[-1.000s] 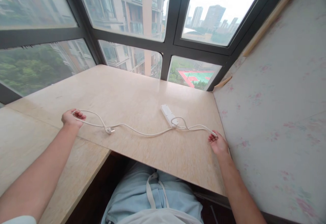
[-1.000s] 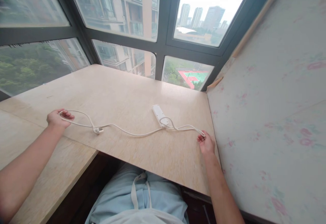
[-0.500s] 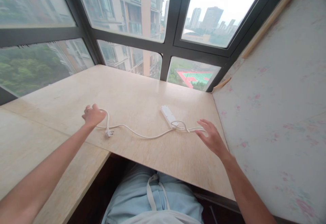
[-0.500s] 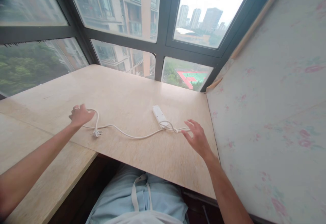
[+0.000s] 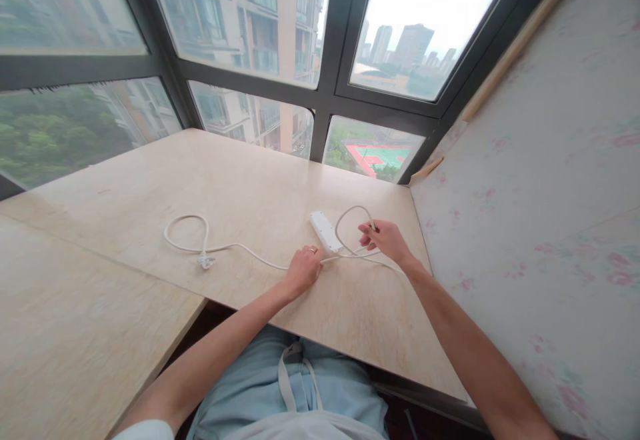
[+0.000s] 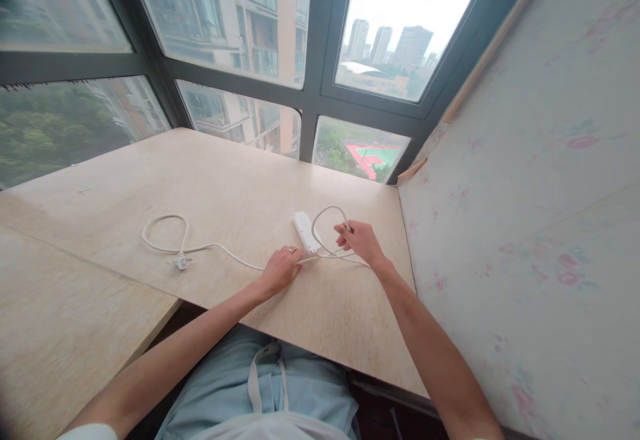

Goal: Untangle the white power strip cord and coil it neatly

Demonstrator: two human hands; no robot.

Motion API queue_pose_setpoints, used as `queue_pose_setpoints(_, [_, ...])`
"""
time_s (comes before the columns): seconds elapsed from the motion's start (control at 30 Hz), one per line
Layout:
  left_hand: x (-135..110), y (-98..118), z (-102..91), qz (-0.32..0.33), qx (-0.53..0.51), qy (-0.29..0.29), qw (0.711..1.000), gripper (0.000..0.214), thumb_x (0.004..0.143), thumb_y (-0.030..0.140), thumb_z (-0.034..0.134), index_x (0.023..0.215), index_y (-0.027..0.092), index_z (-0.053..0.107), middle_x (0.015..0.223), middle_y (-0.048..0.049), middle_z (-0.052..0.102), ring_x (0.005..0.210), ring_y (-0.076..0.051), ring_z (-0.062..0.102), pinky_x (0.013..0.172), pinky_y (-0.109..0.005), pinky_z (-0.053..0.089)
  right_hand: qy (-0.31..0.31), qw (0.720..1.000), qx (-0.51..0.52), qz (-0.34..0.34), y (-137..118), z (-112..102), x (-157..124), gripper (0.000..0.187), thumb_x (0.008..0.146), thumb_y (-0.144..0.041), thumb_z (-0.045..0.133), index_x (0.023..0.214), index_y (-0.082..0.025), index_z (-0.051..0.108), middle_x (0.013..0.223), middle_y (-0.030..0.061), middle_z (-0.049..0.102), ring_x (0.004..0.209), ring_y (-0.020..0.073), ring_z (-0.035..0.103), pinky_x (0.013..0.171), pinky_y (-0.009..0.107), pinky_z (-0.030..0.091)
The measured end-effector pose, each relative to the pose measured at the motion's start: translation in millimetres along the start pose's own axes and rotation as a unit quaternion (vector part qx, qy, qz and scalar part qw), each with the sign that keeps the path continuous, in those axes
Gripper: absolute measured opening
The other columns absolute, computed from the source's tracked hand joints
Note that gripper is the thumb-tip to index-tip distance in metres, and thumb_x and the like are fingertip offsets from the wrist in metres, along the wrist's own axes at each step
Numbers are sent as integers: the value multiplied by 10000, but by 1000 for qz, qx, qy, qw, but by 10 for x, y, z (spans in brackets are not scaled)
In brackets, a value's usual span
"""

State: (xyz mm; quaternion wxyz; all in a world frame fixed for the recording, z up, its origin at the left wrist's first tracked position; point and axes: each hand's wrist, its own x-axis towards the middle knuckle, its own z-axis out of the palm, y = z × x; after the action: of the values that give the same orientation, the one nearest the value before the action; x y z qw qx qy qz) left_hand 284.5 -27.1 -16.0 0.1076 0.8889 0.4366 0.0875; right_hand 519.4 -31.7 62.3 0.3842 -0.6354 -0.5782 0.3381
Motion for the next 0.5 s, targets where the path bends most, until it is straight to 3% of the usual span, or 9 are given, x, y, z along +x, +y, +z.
queue_pose_setpoints(0.13, [0, -132, -43, 10, -12, -55, 998, 293, 967, 217, 378, 999, 174, 666, 974, -131, 680, 903, -248, 658, 759, -346, 484, 38, 982, 163, 86, -17, -90, 161, 373, 765, -495, 743, 792, -144, 619, 580, 43, 671, 496, 161, 657, 432, 250, 548])
queue_pose_setpoints(0.3, [-164, -428, -157, 4, -14, -49, 999, 362, 999, 375, 341, 1155, 244, 640, 930, -94, 727, 835, -234, 687, 718, -305, 472, 96, 936, 306, 142, 110, -188, 272, 204, 816, -311, 721, 778, -166, 582, 542, -23, 616, 442, 125, 624, 343, 185, 456])
queue_pose_setpoints(0.5, [-349, -632, -182, 14, 1, -68, 998, 334, 994, 372, 348, 1079, 254, 649, 894, -64, 730, 813, -225, 686, 685, -279, 448, 96, 879, 429, 184, 295, -272, 376, 183, 799, -157, 659, 676, -184, 525, 502, -59, 549, 433, 78, 563, 411, 168, 445])
